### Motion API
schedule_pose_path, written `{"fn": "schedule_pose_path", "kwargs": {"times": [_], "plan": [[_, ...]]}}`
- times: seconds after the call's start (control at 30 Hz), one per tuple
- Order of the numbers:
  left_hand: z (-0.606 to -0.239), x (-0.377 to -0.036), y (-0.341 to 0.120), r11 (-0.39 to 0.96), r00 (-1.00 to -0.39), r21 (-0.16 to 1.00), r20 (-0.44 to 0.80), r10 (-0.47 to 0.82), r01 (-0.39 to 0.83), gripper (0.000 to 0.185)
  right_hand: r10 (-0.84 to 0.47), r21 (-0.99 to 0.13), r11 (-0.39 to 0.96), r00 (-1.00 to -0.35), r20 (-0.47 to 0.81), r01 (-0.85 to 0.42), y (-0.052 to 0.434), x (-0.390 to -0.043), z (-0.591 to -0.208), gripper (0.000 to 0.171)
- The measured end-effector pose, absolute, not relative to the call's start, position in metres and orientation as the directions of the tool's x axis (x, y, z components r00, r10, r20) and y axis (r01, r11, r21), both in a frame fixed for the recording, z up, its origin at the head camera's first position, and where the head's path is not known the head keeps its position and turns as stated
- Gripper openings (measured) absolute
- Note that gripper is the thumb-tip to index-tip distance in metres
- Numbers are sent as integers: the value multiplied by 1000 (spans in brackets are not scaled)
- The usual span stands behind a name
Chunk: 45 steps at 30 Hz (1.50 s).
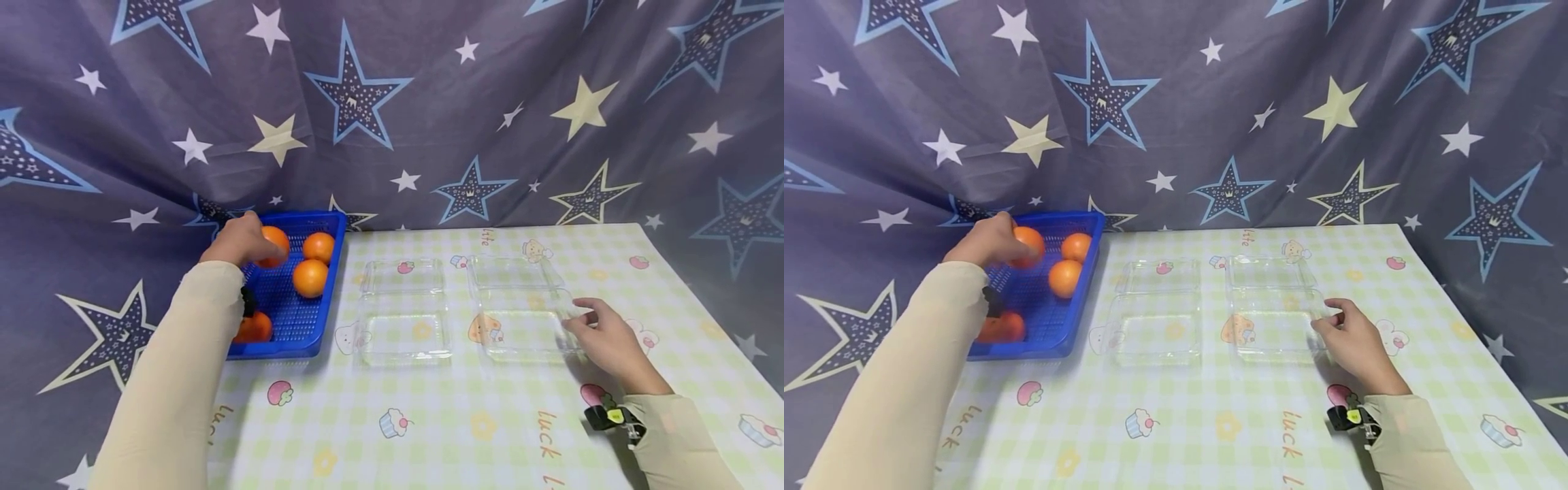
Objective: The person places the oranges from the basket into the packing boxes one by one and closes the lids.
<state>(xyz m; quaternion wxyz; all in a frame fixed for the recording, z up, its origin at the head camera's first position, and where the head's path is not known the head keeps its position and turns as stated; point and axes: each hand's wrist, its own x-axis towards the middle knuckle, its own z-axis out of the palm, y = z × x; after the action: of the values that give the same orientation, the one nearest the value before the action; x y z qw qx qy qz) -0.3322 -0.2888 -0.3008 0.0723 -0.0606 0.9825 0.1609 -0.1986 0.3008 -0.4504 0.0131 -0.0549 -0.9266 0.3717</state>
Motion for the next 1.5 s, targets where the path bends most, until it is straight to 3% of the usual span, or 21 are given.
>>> {"fn": "schedule_pose_path", "kwargs": {"times": [0.1, 0.27, 0.5, 0.87, 1.5], "plan": [[-297, -329, -286, 940, -993, 326, -92, -76, -102, 79, 110, -691, 717, -994, -17, 91, 301, -198, -451, 64], [-288, -321, -279, 929, -997, 364, -11, -72, -71, 85, 114, -692, 716, -993, -15, 92, 301, -198, -449, 64], [-280, -310, -271, 898, -999, 438, 13, -52, -42, 90, 121, -685, 721, -993, -16, 99, 299, -198, -450, 64], [-279, -290, -251, 898, -986, 440, 149, -70, 3, 89, 104, -688, 721, -994, -13, 85, 304, -200, -453, 64], [-279, -240, -206, 829, -947, 553, 302, -112, 78, 85, 128, -689, 716, -991, -27, 111, 300, -197, -453, 58]]}}
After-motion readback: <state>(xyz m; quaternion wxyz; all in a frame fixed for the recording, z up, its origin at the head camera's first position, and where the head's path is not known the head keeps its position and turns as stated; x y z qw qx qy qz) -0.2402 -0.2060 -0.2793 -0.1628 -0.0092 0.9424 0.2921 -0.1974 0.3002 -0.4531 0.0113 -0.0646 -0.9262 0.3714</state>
